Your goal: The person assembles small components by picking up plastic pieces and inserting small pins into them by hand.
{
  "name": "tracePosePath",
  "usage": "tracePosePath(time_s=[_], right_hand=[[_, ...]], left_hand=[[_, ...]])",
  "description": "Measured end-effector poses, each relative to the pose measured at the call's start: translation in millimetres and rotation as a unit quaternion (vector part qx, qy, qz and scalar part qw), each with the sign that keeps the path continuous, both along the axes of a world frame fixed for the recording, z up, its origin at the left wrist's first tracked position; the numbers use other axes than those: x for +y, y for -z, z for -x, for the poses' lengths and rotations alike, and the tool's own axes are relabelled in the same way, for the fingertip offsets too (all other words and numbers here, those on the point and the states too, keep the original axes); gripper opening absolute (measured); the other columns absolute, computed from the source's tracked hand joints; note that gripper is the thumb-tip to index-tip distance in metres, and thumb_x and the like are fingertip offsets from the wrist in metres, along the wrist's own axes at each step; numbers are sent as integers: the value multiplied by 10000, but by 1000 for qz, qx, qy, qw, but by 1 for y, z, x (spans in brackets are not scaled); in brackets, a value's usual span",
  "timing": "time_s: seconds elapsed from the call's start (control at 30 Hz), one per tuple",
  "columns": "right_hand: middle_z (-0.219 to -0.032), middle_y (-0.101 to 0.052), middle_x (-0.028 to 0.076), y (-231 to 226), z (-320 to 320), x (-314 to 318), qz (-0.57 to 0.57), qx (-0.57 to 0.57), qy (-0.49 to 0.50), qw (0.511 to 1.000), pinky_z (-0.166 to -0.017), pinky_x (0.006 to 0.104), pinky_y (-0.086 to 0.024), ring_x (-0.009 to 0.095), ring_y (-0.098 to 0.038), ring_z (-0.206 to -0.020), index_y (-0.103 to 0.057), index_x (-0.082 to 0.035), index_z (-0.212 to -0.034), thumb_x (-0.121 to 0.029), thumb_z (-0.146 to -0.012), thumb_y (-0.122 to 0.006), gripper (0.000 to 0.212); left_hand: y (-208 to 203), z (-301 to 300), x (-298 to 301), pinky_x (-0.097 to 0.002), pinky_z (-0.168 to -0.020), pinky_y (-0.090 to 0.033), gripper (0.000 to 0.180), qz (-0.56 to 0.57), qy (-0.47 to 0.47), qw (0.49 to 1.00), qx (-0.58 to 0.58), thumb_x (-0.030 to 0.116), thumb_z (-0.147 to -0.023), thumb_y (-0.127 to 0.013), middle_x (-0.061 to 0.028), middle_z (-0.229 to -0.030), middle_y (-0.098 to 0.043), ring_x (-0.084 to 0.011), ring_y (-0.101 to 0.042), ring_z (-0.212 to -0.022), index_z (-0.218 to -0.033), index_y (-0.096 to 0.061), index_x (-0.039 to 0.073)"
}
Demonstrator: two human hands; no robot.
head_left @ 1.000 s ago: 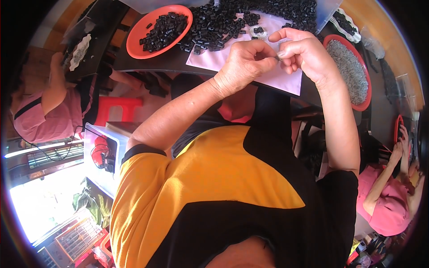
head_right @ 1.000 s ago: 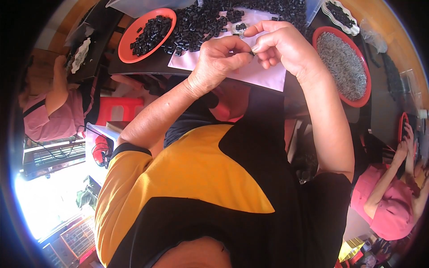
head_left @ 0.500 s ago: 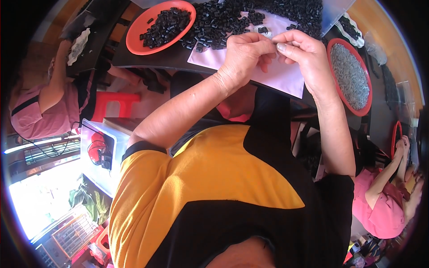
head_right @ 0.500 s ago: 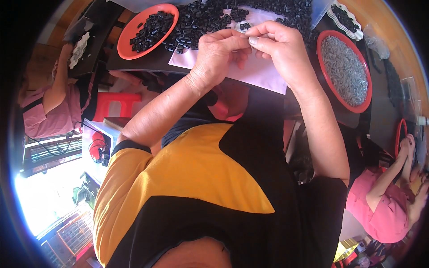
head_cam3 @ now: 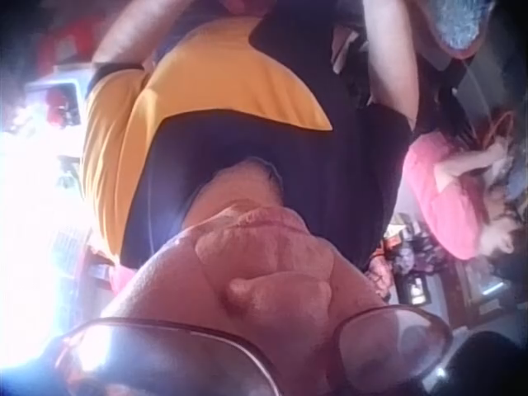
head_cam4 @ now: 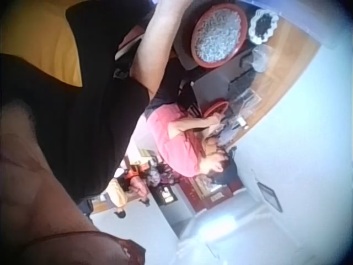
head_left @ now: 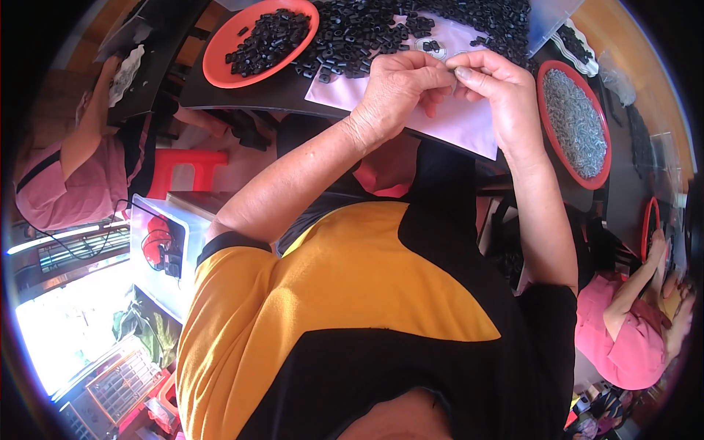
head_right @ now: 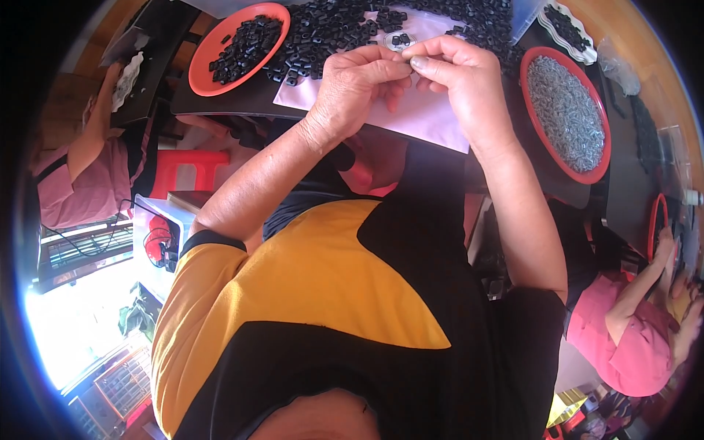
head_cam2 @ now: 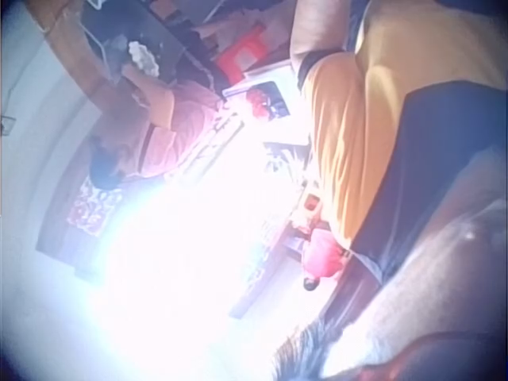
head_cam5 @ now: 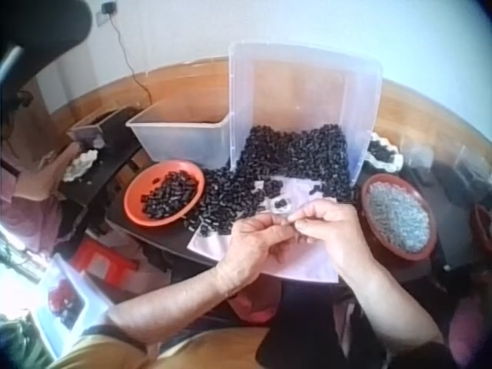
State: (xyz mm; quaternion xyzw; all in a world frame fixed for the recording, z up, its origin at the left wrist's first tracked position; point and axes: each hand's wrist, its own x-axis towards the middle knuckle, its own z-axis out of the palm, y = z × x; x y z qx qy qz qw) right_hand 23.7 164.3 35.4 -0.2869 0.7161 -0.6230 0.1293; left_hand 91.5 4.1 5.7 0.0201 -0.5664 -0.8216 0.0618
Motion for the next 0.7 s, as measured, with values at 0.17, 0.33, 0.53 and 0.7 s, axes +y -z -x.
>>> tracePosePath(time_s=[0.17, 0.33, 0.53, 0.7], right_hand=[[-843, -681, 4, 12, -7, -6, 29, 240, 57, 969, -668, 211, -441, 89, -608, -723, -720, -47, -946, -79, -865, -655, 108], [-843, -675, 11, 7, 0, 5, 119, -142, 37, 982, -675, 218, -437, 93, -601, -707, -719, -30, -956, -102, -875, -646, 129], [-881, -691, 9, 6, -4, -1, 57, -49, 34, 997, -686, 221, -437, 80, -599, -751, -731, -44, -951, -107, -869, -654, 129], [-875, -695, 5, 10, -4, -4, 53, -62, 44, 996, -681, 216, -436, 73, -598, -750, -732, -41, -948, -113, -866, -661, 131]], left_hand=[[-2, 0, 0, -253, -547, -503, 142, 37, 3, 999, 16, 94, -863, -668, -73, -764, -651, -113, -598, -620, -924, -653, -34], [4, -2, 0, -238, -550, -500, 149, 87, -9, 996, 31, 103, -865, -672, -50, -756, -643, -93, -592, -629, -927, -656, -32], [3, -3, -1, -236, -555, -499, 143, 78, -8, 997, 29, 102, -865, -675, -44, -753, -640, -89, -591, -636, -923, -660, -27], [3, -3, -3, -236, -557, -496, 148, 75, -2, 997, 25, 109, -864, -675, -45, -745, -639, -90, -592, -632, -919, -663, -28]])
